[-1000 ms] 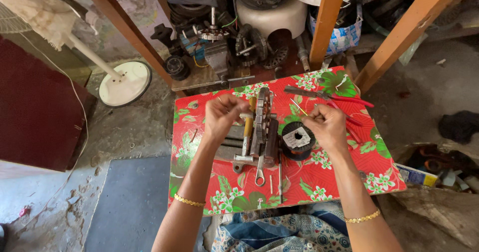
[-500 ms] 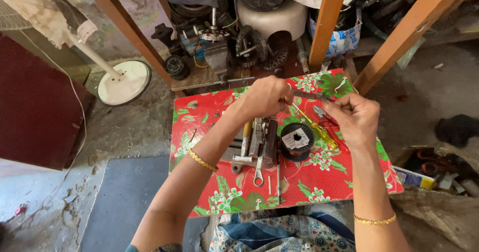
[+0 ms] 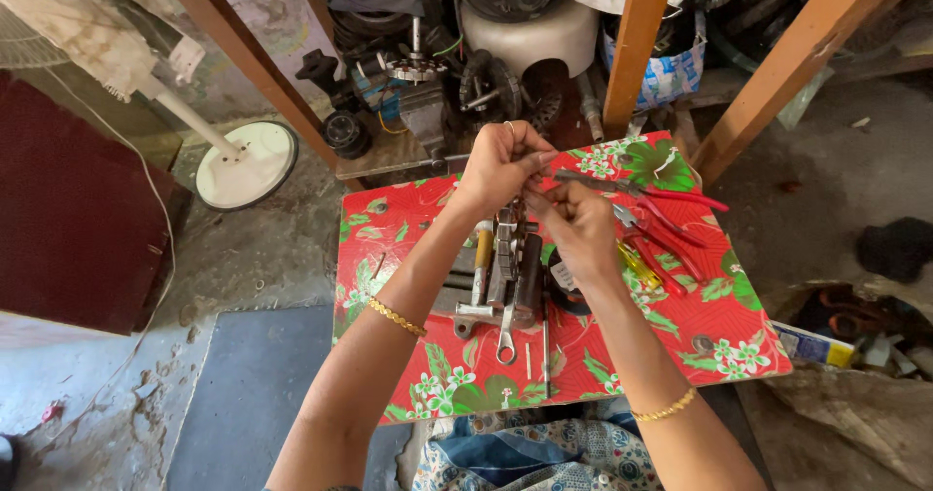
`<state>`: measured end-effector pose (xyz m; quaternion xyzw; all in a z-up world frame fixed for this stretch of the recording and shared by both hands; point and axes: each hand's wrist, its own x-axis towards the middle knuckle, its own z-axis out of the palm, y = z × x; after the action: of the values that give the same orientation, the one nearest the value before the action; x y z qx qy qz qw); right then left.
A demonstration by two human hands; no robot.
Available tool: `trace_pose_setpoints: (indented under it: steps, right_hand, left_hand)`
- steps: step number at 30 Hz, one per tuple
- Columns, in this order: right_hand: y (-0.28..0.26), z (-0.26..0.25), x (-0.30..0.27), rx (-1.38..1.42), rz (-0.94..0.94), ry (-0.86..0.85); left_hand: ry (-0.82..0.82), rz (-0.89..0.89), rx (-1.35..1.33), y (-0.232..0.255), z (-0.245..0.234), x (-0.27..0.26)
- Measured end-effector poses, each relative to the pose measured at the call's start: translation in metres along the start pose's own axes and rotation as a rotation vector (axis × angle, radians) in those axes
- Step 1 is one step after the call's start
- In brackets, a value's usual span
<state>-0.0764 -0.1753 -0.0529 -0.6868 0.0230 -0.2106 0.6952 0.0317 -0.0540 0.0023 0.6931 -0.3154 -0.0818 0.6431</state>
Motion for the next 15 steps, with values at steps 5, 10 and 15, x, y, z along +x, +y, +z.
trace_pose_setpoints:
  steps: [5,10,15]
  right_hand:
    - [0.003,0.011,0.000,-0.070,-0.090,-0.031]
    - [0.002,0.009,-0.010,-0.086,-0.105,-0.042]
    - [0.003,0.008,-0.008,-0.110,-0.099,-0.062]
  left_hand:
    - [0.004,-0.009,-0.271,-0.002,-0.006,-0.007]
    - [0.105,0.002,-0.281,0.001,-0.020,-0.030]
    - [0.166,0.032,-0.398,-0.006,-0.029,-0.048]
